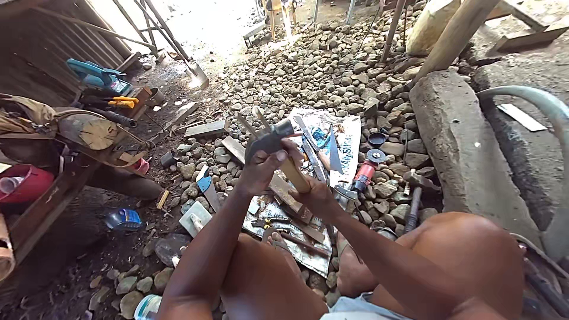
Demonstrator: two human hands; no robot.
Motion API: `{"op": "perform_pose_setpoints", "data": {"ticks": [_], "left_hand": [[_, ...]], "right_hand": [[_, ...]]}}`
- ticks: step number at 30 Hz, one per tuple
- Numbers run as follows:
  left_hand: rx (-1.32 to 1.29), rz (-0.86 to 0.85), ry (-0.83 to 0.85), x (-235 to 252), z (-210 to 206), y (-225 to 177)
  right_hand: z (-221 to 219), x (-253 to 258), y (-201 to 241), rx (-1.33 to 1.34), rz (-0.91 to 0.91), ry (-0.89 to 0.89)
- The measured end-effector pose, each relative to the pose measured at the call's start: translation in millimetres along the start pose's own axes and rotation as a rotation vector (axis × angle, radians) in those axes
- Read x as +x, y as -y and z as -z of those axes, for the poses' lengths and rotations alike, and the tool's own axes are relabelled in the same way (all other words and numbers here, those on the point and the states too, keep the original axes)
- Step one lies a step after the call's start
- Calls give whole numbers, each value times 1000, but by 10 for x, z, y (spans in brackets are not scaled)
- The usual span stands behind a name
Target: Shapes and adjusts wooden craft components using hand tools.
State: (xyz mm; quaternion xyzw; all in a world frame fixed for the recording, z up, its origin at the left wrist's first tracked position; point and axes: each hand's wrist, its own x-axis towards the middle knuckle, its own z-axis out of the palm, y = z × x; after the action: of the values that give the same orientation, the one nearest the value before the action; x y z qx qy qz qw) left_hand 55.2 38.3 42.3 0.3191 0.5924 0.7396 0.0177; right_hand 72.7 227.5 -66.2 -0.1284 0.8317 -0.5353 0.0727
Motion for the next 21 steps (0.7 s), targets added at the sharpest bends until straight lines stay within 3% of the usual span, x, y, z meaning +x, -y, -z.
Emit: {"op": "perform_pose_setpoints", "data": {"ticks": [7, 13, 17, 21], "left_hand": [[120, 2, -76, 11, -238, 2], [262, -17, -216, 91, -290, 15], [262, 125, -315, 50, -223, 39], [165, 206, -274, 21, -114, 74]], "right_hand": [[-36, 209, -17, -89, 88, -139], [-239, 40, -140, 14, 177, -283], [-323, -134, -182, 47, 148, -270], [-277, -204, -132, 11, 122, -188]]}}
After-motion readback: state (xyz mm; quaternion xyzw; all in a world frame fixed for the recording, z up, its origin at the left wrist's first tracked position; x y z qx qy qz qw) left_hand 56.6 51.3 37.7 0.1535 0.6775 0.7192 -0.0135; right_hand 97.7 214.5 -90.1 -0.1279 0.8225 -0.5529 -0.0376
